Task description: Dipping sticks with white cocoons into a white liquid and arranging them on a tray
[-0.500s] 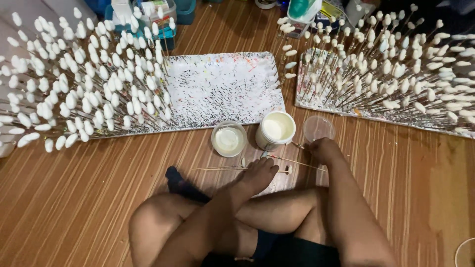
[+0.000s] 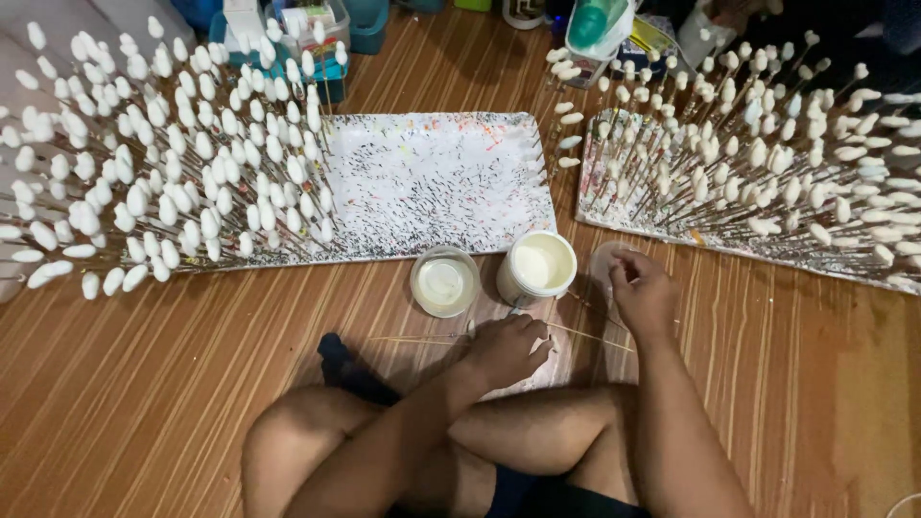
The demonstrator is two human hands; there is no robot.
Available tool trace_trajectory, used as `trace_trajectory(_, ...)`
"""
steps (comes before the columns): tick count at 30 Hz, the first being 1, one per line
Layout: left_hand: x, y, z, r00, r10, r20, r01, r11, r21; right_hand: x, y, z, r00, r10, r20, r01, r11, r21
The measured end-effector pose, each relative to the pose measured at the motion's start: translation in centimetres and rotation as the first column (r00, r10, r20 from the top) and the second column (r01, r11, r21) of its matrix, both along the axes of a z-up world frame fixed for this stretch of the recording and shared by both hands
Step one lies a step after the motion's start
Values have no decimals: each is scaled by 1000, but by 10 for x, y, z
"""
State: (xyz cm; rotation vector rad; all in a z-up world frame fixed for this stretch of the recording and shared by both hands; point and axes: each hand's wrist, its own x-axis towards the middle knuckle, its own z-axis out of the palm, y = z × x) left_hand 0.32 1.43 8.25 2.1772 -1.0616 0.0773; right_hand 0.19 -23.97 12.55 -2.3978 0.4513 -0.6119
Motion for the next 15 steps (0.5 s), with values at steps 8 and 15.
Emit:
trace_trajectory(8,74,31,70,912,257,-320,-363,868,-338,29,15,1,982,36,184,-54,994,93)
trace_trajectory(15,162,5,65,858,224,-462,-323,935,-147,76,17,-13,988,37,151,-68,975,210)
